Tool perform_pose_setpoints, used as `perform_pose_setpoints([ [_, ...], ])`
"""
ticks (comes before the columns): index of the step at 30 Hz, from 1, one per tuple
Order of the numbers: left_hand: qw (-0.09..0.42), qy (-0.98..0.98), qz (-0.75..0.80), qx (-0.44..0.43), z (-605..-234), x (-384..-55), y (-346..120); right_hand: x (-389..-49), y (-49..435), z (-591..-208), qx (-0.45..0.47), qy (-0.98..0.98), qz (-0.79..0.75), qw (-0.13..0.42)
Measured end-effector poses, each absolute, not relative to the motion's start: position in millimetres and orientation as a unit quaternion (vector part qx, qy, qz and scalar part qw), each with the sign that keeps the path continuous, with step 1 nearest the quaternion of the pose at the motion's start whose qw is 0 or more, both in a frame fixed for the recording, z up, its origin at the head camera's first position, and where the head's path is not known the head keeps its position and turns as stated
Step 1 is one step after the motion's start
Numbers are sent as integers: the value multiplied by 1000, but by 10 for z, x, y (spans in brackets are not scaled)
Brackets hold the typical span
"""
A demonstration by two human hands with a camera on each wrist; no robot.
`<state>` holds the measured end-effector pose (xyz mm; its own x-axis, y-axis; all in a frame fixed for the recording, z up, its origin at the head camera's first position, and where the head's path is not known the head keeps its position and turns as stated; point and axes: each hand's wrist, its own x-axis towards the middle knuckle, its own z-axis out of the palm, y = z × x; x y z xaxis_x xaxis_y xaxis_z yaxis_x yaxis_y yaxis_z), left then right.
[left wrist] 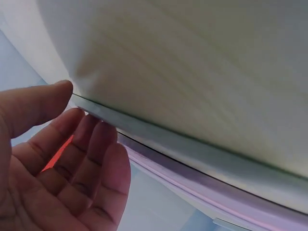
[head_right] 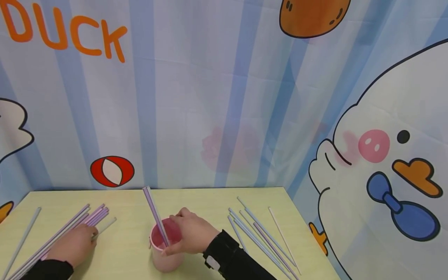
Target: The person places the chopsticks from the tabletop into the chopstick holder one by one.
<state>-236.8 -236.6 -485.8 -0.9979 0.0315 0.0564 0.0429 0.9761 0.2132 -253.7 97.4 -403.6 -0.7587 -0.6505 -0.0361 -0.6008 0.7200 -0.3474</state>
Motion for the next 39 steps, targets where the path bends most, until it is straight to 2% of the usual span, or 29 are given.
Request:
perform_pose_setpoints([
  [5, -2, -994, -107, -13, -4827, -2360, -2249, -2539, 974, -4038, -335, 925, -160, 81],
  [15, -3, -995, -96, -23, -4858, -2353, -2183, -2531, 965, -4030, -326, 927, -162, 89],
  [19, 23, -991, -126, -29, -4829, -2332, -2205, -2528, 963, -4035, -323, 928, -161, 91],
  [33, 90, -973, -212, -30, -4159, -2316, -2180, -2551, 965, -4062, -327, 928, -158, 81],
  [39, 100, -958, -268, -22, -3942, -2267, -2174, -2546, 966, -4060, -328, 929, -155, 80],
])
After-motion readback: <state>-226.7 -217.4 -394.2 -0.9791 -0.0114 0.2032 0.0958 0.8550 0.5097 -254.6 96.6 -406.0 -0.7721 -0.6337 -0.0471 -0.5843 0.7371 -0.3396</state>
